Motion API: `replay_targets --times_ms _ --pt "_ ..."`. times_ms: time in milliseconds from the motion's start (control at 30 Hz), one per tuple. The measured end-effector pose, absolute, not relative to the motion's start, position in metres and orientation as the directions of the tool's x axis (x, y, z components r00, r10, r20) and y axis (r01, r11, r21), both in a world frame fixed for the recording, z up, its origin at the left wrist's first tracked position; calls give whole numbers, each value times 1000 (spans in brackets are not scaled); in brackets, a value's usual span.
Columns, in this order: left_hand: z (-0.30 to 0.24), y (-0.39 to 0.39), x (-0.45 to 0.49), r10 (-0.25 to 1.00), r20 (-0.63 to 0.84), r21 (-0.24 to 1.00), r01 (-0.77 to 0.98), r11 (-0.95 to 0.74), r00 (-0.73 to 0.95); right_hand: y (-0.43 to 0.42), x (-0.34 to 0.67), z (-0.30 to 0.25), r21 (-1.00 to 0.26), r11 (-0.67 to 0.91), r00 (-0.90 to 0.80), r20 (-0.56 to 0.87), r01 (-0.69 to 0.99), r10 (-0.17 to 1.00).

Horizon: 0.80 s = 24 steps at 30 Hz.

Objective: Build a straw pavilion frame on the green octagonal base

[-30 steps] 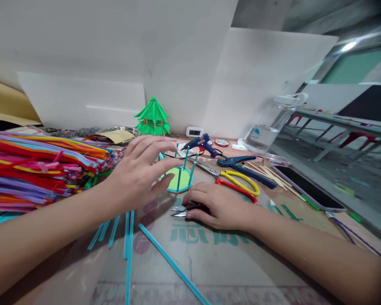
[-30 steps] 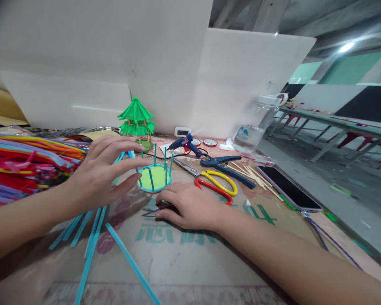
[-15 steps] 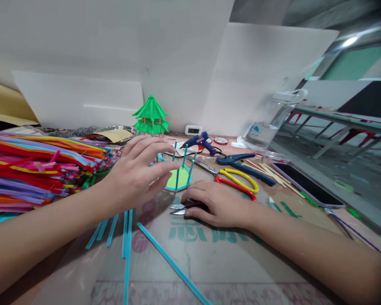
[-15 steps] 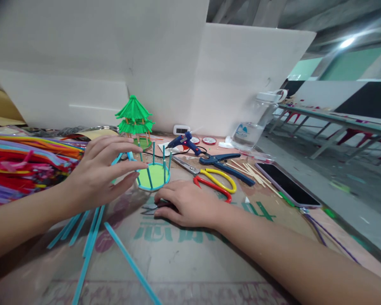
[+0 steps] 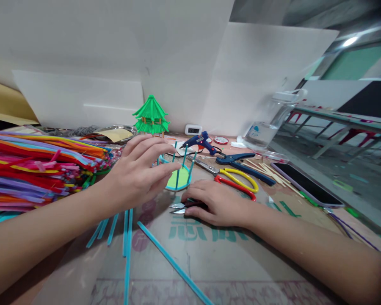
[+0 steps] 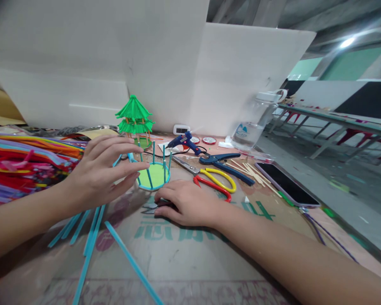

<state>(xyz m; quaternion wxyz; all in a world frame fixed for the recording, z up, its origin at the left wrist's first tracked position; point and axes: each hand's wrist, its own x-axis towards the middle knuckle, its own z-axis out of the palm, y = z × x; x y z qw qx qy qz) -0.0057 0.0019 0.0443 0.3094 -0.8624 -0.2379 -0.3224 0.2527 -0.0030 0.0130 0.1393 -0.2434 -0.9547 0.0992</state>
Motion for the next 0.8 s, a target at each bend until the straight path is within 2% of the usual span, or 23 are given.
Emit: replay_targets --times_ms 233,500,800 --pt "49 1 -7 210 705 -403 627 -666 677 -3 252 15 -262 858 -842 209 442 498" --pt "68 10 -22 228 789 -317 696 -644 570 -2 253 13 -277 856 -847 195 437 495" --pt "66 12 -22 185 763 -373 656 -657 619 -3 253 14 -272 854 -846 189 444 499"
